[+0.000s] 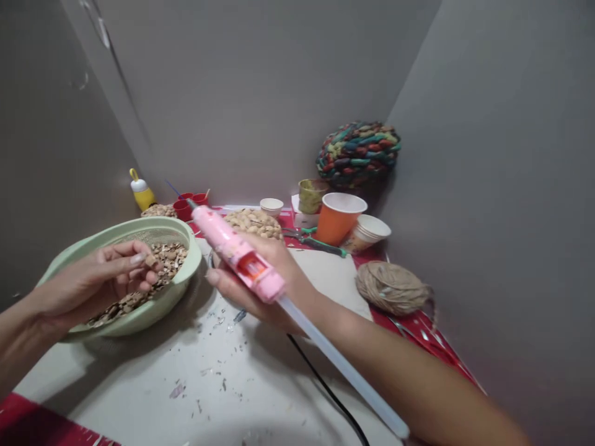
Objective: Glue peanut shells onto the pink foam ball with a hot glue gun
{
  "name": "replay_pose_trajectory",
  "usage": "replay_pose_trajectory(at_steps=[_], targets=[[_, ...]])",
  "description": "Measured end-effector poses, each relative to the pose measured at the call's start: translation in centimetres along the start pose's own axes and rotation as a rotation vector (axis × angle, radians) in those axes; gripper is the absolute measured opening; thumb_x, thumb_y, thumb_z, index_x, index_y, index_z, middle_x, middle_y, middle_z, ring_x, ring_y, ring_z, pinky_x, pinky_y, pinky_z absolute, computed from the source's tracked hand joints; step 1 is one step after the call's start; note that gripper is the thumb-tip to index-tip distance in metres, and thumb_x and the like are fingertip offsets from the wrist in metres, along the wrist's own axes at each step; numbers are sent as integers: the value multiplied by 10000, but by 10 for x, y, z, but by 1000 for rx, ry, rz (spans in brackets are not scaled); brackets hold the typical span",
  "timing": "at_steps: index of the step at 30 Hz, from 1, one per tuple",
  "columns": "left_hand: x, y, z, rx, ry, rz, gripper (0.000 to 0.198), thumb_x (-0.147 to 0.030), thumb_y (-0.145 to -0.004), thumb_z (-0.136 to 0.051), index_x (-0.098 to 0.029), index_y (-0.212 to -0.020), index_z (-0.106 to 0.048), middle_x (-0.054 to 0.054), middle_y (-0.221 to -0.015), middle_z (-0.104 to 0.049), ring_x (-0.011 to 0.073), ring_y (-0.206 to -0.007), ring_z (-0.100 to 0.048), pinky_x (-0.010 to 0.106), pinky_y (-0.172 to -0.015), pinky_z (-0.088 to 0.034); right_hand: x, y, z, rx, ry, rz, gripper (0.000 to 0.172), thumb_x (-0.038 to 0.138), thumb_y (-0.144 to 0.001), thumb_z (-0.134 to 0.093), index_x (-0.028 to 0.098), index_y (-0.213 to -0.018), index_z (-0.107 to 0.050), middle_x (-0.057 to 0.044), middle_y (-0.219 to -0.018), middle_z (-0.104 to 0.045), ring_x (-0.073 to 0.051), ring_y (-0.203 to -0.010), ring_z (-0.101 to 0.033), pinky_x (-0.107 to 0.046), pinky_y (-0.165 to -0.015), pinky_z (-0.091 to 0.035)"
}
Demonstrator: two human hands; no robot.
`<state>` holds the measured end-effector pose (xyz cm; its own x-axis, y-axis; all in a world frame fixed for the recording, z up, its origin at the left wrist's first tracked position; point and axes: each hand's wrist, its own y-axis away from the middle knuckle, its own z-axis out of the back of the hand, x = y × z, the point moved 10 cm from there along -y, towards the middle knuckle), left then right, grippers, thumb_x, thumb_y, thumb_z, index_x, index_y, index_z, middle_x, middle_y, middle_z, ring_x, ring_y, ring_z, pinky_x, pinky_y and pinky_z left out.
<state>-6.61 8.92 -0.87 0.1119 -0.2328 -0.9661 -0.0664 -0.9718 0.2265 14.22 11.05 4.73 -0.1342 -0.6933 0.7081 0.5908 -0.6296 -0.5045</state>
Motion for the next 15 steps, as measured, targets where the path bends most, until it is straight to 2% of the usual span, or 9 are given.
replay_pose_trajectory(at_steps=[3, 6, 10, 12, 15], targets=[[5, 3, -39, 100, 26, -20, 158, -307, -744, -859, -202, -791, -751, 37, -796, -731, 128, -706, -693, 191, -655, -591, 0, -4, -8, 58, -102, -35, 189, 290, -913, -610, 181, -781, -527, 6, -733, -584, -110, -667, -540, -260, -669, -478], [8, 1, -64, 151, 33, -67, 132, -322, -771, -835, -218, -812, -764, 37, -812, -737, 139, -726, -700, 203, -662, -591, 3, -7, -16, 128, -150, -23, 187, 267, -918, -568, 172, -767, -513, 6, -736, -544, -99, -674, -514, -243, -662, -461], [9, -6, -77, 127, 15, -137, 123, -333, -766, -833, -241, -816, -768, 28, -810, -737, 148, -726, -699, 233, -684, -589, 5, -9, -12, 103, -200, 3, 160, 246, -893, -602, 158, -770, -551, 25, -697, -562, -76, -631, -516, -202, -609, -461], [8, -7, -79, 103, -8, -173, 140, -347, -757, -840, -242, -812, -765, 23, -799, -737, 148, -724, -697, 237, -693, -580, 2, -8, -13, 123, -157, -12, 179, 254, -897, -620, 150, -760, -570, 22, -696, -581, -73, -633, -520, -192, -597, -456], [4, -8, -81, 61, -24, -238, 163, -371, -751, -846, -247, -816, -764, 13, -794, -744, 148, -718, -696, 246, -709, -577, -2, -8, -7, 81, -126, -10, 193, 258, -889, -649, 146, -742, -593, 16, -704, -601, -70, -623, -521, -189, -574, -445]])
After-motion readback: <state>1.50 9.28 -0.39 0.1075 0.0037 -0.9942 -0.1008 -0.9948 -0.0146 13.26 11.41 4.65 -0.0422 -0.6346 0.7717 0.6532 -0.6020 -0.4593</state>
